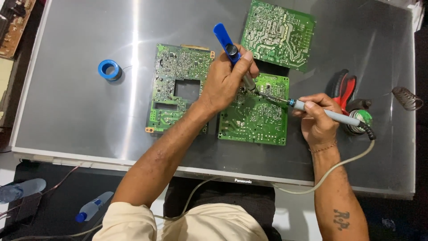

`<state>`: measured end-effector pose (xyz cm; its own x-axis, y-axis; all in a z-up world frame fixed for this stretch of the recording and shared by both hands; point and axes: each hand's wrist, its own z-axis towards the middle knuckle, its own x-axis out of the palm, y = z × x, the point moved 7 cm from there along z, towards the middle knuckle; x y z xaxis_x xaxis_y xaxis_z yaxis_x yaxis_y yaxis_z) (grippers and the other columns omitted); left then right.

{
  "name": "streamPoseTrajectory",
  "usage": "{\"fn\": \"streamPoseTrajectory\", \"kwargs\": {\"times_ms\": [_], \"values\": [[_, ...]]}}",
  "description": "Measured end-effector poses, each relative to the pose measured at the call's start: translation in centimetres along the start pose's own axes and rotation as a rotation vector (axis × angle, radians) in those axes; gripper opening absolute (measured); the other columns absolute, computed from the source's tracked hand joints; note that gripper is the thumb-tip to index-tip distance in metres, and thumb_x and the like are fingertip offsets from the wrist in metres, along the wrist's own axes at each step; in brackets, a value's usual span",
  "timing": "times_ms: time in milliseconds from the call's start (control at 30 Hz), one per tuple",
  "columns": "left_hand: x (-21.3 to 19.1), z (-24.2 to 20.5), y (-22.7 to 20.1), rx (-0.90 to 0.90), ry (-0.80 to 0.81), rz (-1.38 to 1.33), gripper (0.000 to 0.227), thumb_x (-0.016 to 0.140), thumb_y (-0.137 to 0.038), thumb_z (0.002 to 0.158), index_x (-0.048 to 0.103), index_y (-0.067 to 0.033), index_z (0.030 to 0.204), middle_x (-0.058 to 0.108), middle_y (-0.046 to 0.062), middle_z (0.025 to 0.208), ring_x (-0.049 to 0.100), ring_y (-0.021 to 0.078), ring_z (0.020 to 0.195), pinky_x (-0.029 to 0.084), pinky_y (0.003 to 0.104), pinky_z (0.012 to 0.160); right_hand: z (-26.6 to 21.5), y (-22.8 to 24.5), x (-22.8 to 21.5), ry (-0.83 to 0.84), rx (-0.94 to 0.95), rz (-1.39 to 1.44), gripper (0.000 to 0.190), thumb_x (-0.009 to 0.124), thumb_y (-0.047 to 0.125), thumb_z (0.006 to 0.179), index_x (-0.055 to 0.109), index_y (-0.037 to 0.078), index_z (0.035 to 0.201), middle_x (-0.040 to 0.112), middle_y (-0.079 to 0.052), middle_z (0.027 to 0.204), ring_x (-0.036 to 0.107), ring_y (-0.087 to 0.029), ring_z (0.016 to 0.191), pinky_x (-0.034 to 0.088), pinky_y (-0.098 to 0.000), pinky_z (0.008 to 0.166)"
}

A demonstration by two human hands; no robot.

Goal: The person uses a soldering iron and a desoldering pump to work on several green circuit boards placed on a metal table. They repeatedly apply the soldering iron to specific points on the boards while using the pump to remove solder.

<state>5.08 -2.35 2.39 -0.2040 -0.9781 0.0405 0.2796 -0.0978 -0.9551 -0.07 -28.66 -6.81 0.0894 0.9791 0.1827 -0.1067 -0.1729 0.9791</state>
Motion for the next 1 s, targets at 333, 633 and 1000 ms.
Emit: {"fn": "streamPoseTrajectory", "kwargs": {"times_ms": [333,633,1000], "values": [[0.3,0.0,0.5,-0.003,0.026,-0.010,0.035,0.036,-0.042,0.099,0.053,-0.0116,0.092,0.065,0.003,0.082,0.067,0.0144,0.068,0.062,0.025,0.061,0.0,0.1,-0.1,-0.021,0.010,-0.020,0.017,0.064,0.015,0.086,0.067,-0.001,0.091,0.064,-0.012,0.077,0.062,-0.019,0.062,0.057,-0.0262,0.058],[-4.7,1.2,0.2,0.050,-0.266,-0.359,0.023,0.050,-0.036,0.099,0.056,-0.0144,0.093,0.072,0.004,0.081,0.071,0.0147,0.064,0.053,0.023,0.050,-0.8,1.5,-0.7,-0.040,-0.061,0.053,0.039,0.066,0.036,0.089,0.064,0.000,0.106,0.066,-0.013,0.083,0.066,-0.020,0.070,0.062,-0.0330,0.069],[-0.3,-0.4,-2.7,-0.015,0.173,-0.072,0.017,0.060,-0.020,0.098,0.051,-0.0142,0.085,0.048,-0.005,0.059,0.049,0.0074,0.045,0.047,0.021,0.039,-11.2,12.6,-10.6,-0.682,-0.810,-0.515,0.023,0.061,0.007,0.108,0.050,-0.006,0.123,0.059,-0.034,0.085,0.065,-0.044,0.073,0.044,-0.0430,0.065]]}}
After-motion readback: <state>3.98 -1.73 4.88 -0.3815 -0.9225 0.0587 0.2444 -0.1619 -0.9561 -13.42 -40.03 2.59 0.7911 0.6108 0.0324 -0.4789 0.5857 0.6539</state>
